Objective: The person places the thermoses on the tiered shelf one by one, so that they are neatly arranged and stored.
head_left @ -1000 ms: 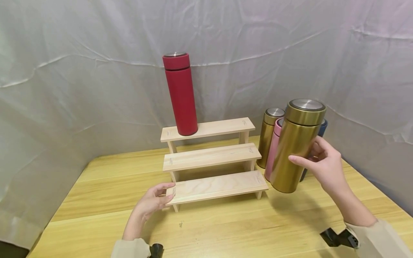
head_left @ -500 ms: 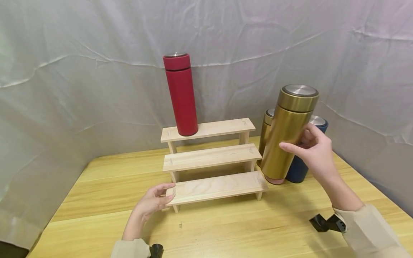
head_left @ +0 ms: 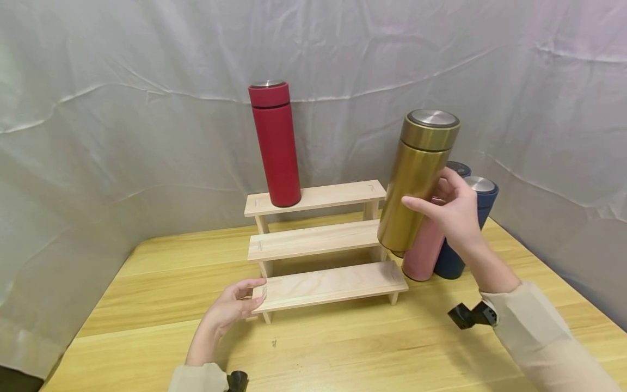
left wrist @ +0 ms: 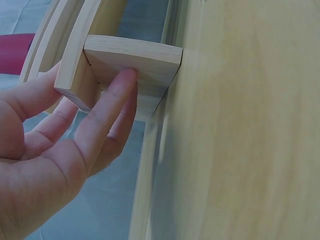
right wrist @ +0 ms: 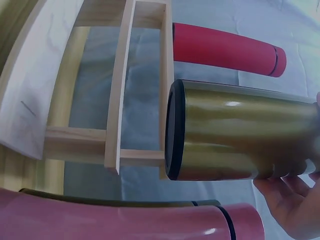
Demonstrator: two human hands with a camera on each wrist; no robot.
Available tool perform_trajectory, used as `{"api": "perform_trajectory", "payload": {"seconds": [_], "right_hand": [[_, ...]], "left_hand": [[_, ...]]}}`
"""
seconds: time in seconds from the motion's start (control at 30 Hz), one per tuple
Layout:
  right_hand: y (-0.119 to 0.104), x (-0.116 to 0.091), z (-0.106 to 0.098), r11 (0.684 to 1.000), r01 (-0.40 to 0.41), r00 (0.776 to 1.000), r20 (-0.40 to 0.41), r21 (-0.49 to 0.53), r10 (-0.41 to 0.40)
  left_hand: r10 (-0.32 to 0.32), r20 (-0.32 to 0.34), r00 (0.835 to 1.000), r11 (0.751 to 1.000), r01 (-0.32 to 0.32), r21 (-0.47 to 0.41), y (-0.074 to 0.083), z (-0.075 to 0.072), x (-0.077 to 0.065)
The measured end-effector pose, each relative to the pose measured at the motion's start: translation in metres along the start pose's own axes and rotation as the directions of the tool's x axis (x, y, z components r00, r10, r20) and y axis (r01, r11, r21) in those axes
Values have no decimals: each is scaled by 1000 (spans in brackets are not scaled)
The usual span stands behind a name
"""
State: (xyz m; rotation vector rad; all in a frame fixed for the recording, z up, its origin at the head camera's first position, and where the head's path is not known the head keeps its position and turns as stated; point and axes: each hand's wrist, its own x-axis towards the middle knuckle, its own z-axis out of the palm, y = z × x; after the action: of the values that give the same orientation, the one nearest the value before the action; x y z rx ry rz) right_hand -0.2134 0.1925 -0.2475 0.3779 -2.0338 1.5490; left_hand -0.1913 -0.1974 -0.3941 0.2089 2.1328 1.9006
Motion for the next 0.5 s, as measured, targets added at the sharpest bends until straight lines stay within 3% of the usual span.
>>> {"api": "perform_trajectory", "payload": {"seconds": [0.37,0.5], "right_hand": [[4,22,23,1000,-3,999,-41,-29,2],[37,39,28,996,26,999,-28,80,-24]], "left_hand": [[14,15,1000,1000,-14,-2,0,-1,0],[18,19,1000,1000,-18,-7,-1,-1,0]]}}
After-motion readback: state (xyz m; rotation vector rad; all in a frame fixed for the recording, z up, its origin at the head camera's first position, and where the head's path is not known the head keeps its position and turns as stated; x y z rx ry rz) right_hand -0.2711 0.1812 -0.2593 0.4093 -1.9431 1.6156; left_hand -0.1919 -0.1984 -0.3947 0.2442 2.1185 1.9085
